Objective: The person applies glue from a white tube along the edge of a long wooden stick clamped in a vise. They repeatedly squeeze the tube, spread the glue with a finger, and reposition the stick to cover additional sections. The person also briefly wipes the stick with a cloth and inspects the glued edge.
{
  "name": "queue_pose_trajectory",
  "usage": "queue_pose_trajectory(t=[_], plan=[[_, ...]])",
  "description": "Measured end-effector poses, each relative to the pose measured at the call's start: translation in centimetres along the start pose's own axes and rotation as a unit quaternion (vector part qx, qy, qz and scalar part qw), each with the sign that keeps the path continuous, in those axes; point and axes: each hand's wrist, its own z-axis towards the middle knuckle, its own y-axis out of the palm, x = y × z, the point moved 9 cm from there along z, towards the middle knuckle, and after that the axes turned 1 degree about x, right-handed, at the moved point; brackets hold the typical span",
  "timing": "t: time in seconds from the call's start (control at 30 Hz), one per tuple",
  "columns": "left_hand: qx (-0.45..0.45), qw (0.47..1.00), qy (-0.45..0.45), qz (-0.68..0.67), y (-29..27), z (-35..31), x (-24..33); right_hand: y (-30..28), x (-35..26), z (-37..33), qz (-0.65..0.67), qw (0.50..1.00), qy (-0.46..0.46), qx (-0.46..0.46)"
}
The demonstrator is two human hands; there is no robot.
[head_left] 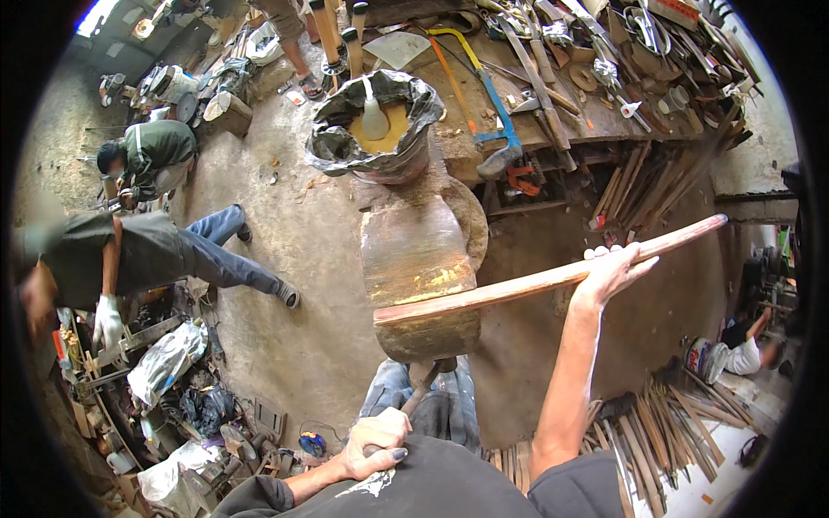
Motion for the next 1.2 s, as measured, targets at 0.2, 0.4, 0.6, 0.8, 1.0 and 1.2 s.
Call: queue_pose_trajectory(t=[0.2,0.4,0.6,0.8,1.0,1.2], plan=[[-0.071,0.996,0.007,0.046,1.9,2.0,0.5,-0.3,0.2,0.3,-0.005,1.0,0.0,0.011],[-0.192,0.98,0.024,0.046,5.5,4.1,0.5,-0.3,0.2,0.5,-0.021,1.0,0.012,0.009],[-0.303,0.95,0.047,0.055,12.2,9.8,-2.9,-0.2,-0.2,0.6,-0.062,0.997,0.034,-0.038],[-0.249,0.957,0.031,0.146,15.8,17.0,-12.7,-0.9,-0.2,1.3,-0.12,0.989,0.054,-0.07],[-0.136,0.893,-0.16,0.398,12.9,19.8,-27.2,-0.8,-0.6,1.8,-0.147,0.986,0.021,-0.08],[-0.011,0.884,-0.197,0.423,10.1,19.3,-33.7,-0.8,-1.1,1.5,-0.129,0.991,-0.001,-0.047]])
